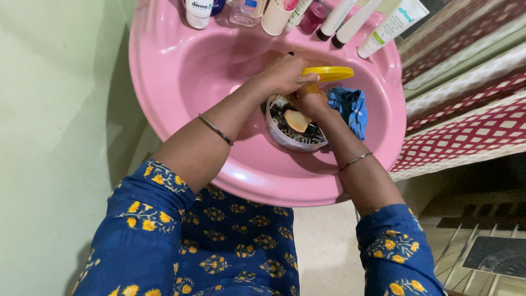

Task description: The person opens a yellow-lidded container at a pink sink, then picks up several bottles and tubes from the sink and places them onto a two-tier glass shelf above. The person handles each item one at a time and arranges them on the shelf.

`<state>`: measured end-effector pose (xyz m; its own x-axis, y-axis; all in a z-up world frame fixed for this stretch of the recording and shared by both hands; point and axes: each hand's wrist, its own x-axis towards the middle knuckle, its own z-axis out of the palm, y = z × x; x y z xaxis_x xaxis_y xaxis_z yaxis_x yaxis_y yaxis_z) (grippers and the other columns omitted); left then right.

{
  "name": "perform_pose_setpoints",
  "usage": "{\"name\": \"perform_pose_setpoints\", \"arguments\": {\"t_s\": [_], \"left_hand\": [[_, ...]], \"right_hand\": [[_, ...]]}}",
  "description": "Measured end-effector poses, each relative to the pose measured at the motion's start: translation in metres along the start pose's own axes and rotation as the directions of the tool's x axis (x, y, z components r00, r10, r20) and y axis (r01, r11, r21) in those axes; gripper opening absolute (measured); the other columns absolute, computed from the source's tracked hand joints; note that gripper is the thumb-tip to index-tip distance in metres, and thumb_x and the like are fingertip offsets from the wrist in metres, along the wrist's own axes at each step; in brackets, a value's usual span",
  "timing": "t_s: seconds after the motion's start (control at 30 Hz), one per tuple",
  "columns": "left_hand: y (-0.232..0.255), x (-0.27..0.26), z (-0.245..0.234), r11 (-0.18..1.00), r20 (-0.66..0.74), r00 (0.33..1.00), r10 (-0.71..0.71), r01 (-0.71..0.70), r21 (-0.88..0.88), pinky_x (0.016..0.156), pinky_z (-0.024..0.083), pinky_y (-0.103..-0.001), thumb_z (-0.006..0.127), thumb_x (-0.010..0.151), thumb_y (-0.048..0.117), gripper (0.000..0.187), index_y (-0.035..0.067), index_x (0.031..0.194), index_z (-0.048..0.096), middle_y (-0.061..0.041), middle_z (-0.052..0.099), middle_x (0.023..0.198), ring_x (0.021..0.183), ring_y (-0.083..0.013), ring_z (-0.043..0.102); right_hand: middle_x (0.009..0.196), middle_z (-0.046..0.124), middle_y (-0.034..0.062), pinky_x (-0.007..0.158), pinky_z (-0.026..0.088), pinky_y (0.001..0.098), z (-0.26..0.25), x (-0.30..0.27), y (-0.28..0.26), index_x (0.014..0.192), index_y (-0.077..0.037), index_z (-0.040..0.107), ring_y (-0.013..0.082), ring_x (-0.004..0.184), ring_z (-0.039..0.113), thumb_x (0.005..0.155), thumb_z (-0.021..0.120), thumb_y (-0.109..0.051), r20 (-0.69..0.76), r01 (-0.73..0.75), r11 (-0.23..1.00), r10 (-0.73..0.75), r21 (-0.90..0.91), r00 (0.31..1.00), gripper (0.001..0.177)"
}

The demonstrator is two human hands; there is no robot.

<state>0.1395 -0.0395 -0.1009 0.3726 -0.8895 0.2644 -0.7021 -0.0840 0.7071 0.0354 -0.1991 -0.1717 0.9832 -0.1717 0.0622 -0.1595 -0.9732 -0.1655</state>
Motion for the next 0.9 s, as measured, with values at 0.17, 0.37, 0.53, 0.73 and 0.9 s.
{"name": "perform_pose_setpoints", "arguments": {"t_s": [0.17, 0.37, 0.53, 0.73, 0.9], "left_hand": [[0.002, -0.001, -0.002, 1.0, 0.018, 1.0, -0.015, 0.015, 0.009, 0.084, 0.055, -0.051, 0.062, 0.096, 0.054, 0.057, 0.0, 0.112, 0.071, -0.027, 0.072, 0.102, 0.094, -0.0409, 0.072], [0.005, -0.002, -0.004, 0.999, 0.015, 0.999, -0.045, 0.045, 0.026, 0.085, 0.054, -0.052, 0.062, 0.097, 0.054, 0.057, -0.001, 0.108, 0.071, -0.027, 0.071, 0.101, 0.096, -0.0406, 0.071], [0.004, -0.001, -0.004, 1.0, -0.009, 1.0, 0.003, -0.003, -0.009, 0.084, 0.053, -0.053, 0.061, 0.097, 0.052, 0.055, -0.001, 0.108, 0.071, -0.026, 0.071, 0.098, 0.094, -0.0417, 0.07], [0.003, -0.003, -0.005, 0.999, -0.028, 0.999, 0.034, -0.035, -0.034, 0.084, 0.053, -0.053, 0.06, 0.097, 0.052, 0.053, 0.002, 0.115, 0.071, -0.026, 0.071, 0.099, 0.094, -0.0428, 0.07], [0.004, -0.001, -0.002, 1.0, -0.012, 1.0, 0.023, -0.023, 0.015, 0.085, 0.053, -0.053, 0.061, 0.097, 0.053, 0.055, 0.001, 0.113, 0.071, -0.026, 0.071, 0.103, 0.097, -0.043, 0.069]], "right_hand": [[0.121, 0.066, 0.0214, 0.09, 0.05, 0.0511, -0.004, 0.004, -0.004, 0.127, -0.009, 0.062, 0.0404, 0.111, 0.062, 0.092, 0.07, -0.027, 0.031, -0.005, 1.0, 0.004, 0.014, 1.0, 0.039], [0.112, 0.068, 0.0199, 0.087, 0.053, 0.0472, -0.011, 0.005, 0.005, 0.12, -0.004, 0.063, 0.0369, 0.102, 0.066, 0.095, 0.065, -0.016, 0.162, -0.026, 0.961, -0.02, 0.277, 0.987, 0.028], [0.094, 0.069, 0.0112, 0.059, 0.055, 0.0379, -0.01, -0.005, 0.012, 0.122, -0.006, 0.061, 0.0245, 0.07, 0.068, 0.096, 0.063, -0.013, 0.074, -0.147, 0.867, 0.127, 0.476, 0.989, 0.027], [0.078, 0.068, 0.0103, 0.048, 0.053, 0.0345, -0.005, -0.001, -0.002, 0.106, 0.001, 0.062, 0.0184, 0.057, 0.066, 0.089, 0.07, -0.011, 0.032, -0.12, 0.929, 0.117, 0.349, 0.993, 0.022], [0.072, 0.068, 0.0055, 0.048, 0.056, 0.0317, -0.007, -0.002, -0.005, 0.104, -0.003, 0.067, 0.0143, 0.056, 0.067, 0.092, 0.062, -0.011, 0.345, -0.4, 0.79, 0.253, 0.466, 0.904, 0.015]]}}
